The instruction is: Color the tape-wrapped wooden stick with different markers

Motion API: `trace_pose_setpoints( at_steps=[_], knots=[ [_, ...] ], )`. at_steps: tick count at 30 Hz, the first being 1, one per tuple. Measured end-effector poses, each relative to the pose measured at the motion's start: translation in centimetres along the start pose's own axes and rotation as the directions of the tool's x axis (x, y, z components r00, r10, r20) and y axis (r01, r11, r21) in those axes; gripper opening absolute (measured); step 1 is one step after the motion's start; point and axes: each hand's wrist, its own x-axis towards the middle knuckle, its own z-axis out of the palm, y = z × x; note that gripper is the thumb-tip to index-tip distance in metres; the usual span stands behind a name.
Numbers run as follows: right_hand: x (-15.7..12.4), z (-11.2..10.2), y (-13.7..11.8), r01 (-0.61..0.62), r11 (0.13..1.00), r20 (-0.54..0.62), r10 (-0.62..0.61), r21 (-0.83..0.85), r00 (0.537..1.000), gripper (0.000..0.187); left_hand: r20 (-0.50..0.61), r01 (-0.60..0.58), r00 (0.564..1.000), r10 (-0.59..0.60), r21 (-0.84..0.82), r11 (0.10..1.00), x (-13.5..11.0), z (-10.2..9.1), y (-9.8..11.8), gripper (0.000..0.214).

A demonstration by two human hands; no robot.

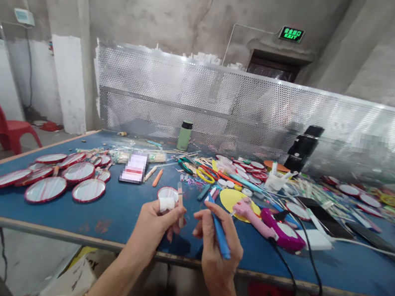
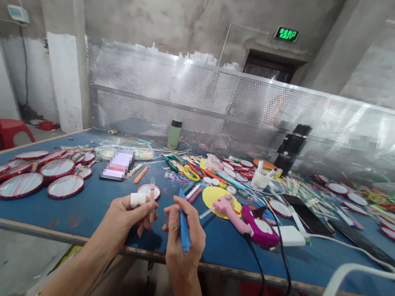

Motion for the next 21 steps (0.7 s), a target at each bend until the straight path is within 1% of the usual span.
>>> trace_pose_setpoints(
  at_steps=[1, 3, 5, 6, 8, 10, 12, 16, 21],
  knots=[
    [0.1, -0.1, -0.1, 0.026, 1.0, -0.004, -0.026, 0.014, 1.0, 0.02, 0.01, 0.003, 1.0, -0.003, 0.013, 1.0, 0.0, -0.1, 0.0, 0.027],
    [0.6, -0.5, -0.2, 0.13, 0.991, 0.037, -0.131, 0.015, 0.991, 0.023, 0.009, 0.007, 1.0, -0.008, 0.037, 0.999, -0.1, -0.1, 0.0, 0.027],
    [1.2, -0.7, -0.3, 0.249, 0.968, 0.062, -0.247, -0.013, 0.967, 0.023, 0.004, 0.016, 1.0, -0.016, 0.052, 0.999, -0.1, 0.0, -0.1, 0.028],
    [1.4, -0.8, -0.3, 0.28, 0.959, 0.061, -0.277, -0.037, 0.959, 0.022, 0.005, 0.02, 1.0, -0.02, 0.055, 0.998, -0.1, 0.1, -0.2, 0.028],
    [1.7, -0.7, -0.2, 0.274, 0.956, 0.033, -0.272, -0.101, 0.962, 0.019, 0.011, 0.022, 1.0, -0.023, 0.066, 0.998, -0.1, 0.2, -0.3, 0.028],
    [1.8, -0.5, 0.0, 0.222, 0.964, -0.004, -0.225, -0.15, 0.974, 0.017, 0.012, 0.016, 1.0, -0.017, 0.087, 0.996, 0.0, 0.1, -0.4, 0.026],
    [1.5, -0.3, 0.4, 0.209, 0.967, -0.023, -0.215, -0.147, 0.976, 0.014, 0.018, 0.003, 1.0, -0.006, 0.116, 0.993, -0.1, 0.1, -0.4, 0.024],
    [1.0, -0.2, 0.7, 0.234, 0.968, 0.002, -0.235, -0.091, 0.972, 0.014, 0.031, -0.009, 1.0, 0.005, 0.153, 0.988, -0.2, 0.0, -0.4, 0.023],
    [0.6, -0.3, 0.4, 0.242, 0.965, 0.055, -0.238, -0.103, 0.97, 0.012, 0.029, -0.024, 0.999, 0.019, 0.175, 0.984, -0.4, 0.0, -0.4, 0.025]
  ],
)
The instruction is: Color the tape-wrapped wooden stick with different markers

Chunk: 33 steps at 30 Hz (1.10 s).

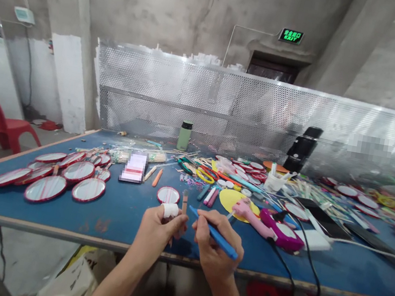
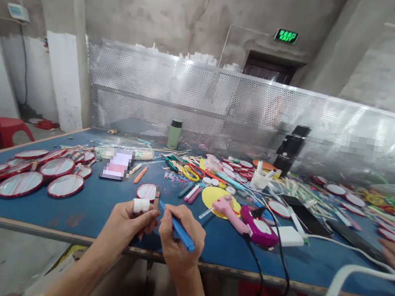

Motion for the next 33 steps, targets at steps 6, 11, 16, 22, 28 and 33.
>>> trace_pose_setpoints(
  at_steps=[6, 11, 16, 22, 28, 33],
  knots=[
    [0.3, 0.02, -0.3, 0.048, 0.999, 0.035, -0.048, -0.007, 0.998, 0.013, -0.005, -0.001, 1.0, 0.0, -0.007, 1.0, -0.09, 0.04, 0.07, 0.026],
    [0.42, 0.03, -0.44, 0.054, 0.999, 0.063, -0.054, -0.001, 0.997, 0.012, -0.001, 0.009, 1.0, -0.009, -0.039, 0.999, -0.12, 0.12, 0.31, 0.028],
    [0.31, -0.03, -0.24, 0.062, 0.998, 0.094, -0.063, 0.016, 0.994, 0.015, 0.018, -0.005, 1.0, 0.006, -0.025, 1.0, -0.23, 0.05, 0.39, 0.027],
    [0.41, -0.05, -0.31, 0.062, 0.998, 0.105, -0.062, 0.001, 0.993, 0.014, 0.005, 0.001, 1.0, -0.001, -0.02, 1.0, -0.37, 0.09, 0.3, 0.024],
    [0.45, 0.0, -0.38, 0.053, 0.998, 0.105, -0.051, -0.018, 0.993, 0.012, 0.0, -0.004, 1.0, 0.004, -0.023, 1.0, -0.3, 0.16, 0.55, 0.024],
    [0.4, 0.04, -0.19, 0.067, 0.998, 0.117, -0.066, -0.006, 0.991, 0.015, -0.001, -0.011, 1.0, 0.011, -0.015, 1.0, -0.18, 0.09, 0.34, 0.023]
  ],
)
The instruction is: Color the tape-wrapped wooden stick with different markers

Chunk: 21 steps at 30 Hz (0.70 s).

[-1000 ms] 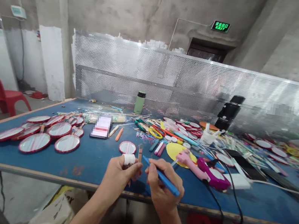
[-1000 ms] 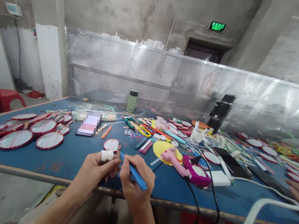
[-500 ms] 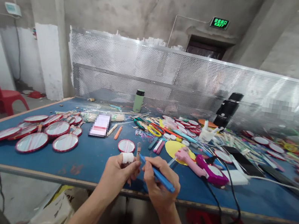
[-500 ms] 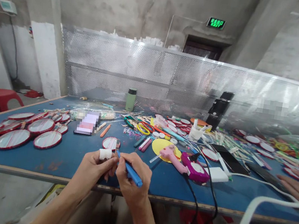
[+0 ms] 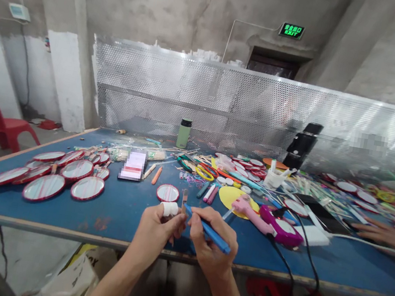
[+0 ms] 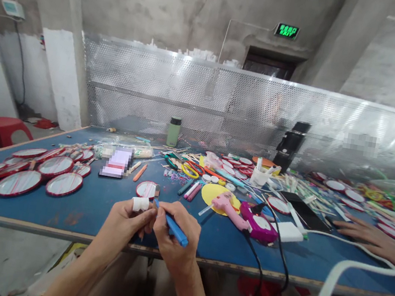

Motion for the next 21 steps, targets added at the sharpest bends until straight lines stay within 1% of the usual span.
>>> trace_pose_setpoints(
  at_steps=[11, 15, 21],
  knots=[
    [-0.02, -0.08, -0.02, -0.011, 1.0, -0.003, 0.011, -0.01, 1.0, 0.015, 0.017, -0.008, 1.0, 0.007, 0.04, 0.999, -0.12, 0.01, 0.13, 0.024],
    [-0.02, -0.08, 0.0, 0.006, 1.0, -0.03, -0.007, -0.017, 1.0, 0.014, 0.013, 0.002, 1.0, -0.002, 0.038, 0.999, -0.06, 0.03, 0.03, 0.025],
    [0.04, 0.04, 0.1, 0.012, 1.0, -0.019, -0.012, -0.009, 1.0, 0.014, 0.022, -0.003, 1.0, 0.003, 0.03, 1.0, -0.06, 0.04, -0.06, 0.025]
  ],
)
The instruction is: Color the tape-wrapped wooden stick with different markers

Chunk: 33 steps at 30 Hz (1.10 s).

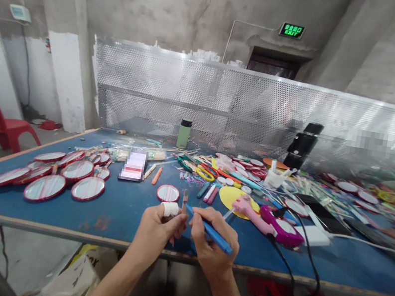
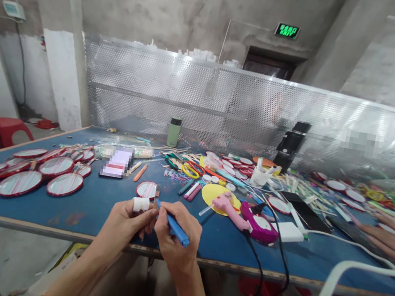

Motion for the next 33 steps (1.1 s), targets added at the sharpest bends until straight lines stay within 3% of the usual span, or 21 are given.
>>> trace_pose_setpoints(
  at_steps=[10, 33],
  knots=[
    [-0.2, 0.02, -0.04, 0.016, 1.0, -0.059, -0.015, 0.005, 0.998, 0.015, 0.0, 0.015, 1.0, -0.015, 0.0, 1.0, 0.11, -0.02, -0.22, 0.022],
    [0.13, 0.17, -0.01, 0.037, 0.999, -0.056, -0.038, -0.019, 0.998, 0.014, 0.0, -0.003, 1.0, 0.003, -0.014, 1.0, 0.0, -0.01, -0.11, 0.022]
  ],
)
